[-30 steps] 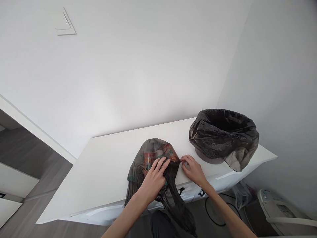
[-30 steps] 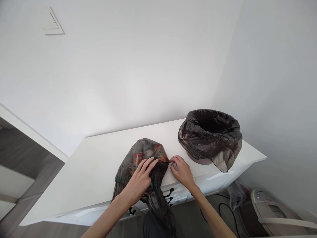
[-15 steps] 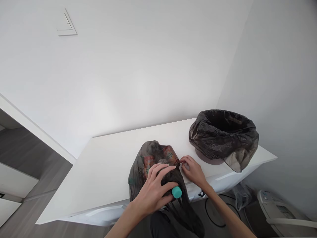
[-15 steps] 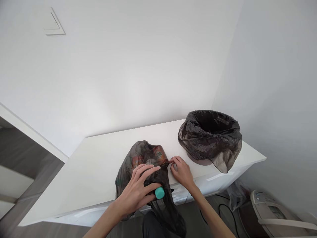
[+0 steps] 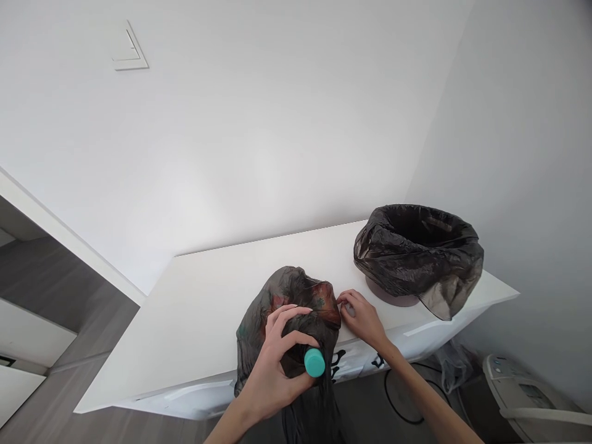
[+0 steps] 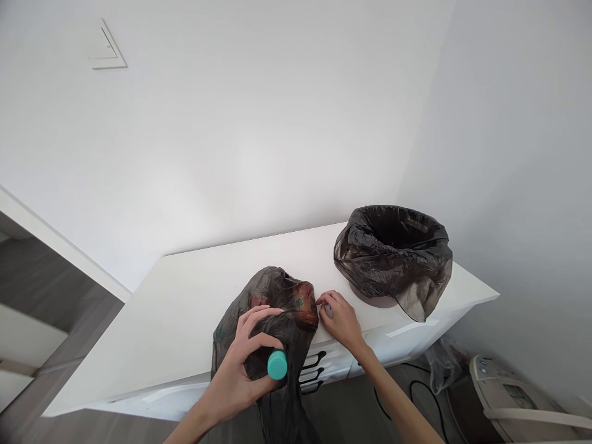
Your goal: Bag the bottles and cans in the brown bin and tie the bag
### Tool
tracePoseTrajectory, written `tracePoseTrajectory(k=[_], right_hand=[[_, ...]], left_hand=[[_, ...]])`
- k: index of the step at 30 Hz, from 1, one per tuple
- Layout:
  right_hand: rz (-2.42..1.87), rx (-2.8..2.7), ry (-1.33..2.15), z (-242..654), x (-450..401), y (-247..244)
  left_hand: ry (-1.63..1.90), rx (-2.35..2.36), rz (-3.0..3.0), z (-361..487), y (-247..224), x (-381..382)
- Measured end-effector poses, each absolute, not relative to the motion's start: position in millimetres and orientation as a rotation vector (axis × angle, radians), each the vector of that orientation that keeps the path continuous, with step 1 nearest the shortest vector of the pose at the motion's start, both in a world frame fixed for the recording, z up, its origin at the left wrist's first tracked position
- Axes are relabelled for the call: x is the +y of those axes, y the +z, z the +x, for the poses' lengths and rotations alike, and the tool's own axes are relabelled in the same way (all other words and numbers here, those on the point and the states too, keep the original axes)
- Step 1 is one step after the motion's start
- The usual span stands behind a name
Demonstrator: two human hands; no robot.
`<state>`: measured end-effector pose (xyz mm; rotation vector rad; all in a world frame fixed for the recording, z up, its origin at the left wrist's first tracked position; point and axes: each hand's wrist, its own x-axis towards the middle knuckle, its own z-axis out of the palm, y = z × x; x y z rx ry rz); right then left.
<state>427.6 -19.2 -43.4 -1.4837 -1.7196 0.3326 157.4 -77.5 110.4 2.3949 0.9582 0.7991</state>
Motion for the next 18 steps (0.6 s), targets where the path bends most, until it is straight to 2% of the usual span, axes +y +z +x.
tracePoseTrajectory(k=[9, 18], right_hand=[[-1.398, -1.757, 0.322, 429, -31, -31], [-1.119, -2.195, 0.221, 430, -39, -21]], left_hand=[[0.9, 0.93, 2.535, 151, 110, -80], [0.899, 1.046, 2.602, 158, 109, -96]])
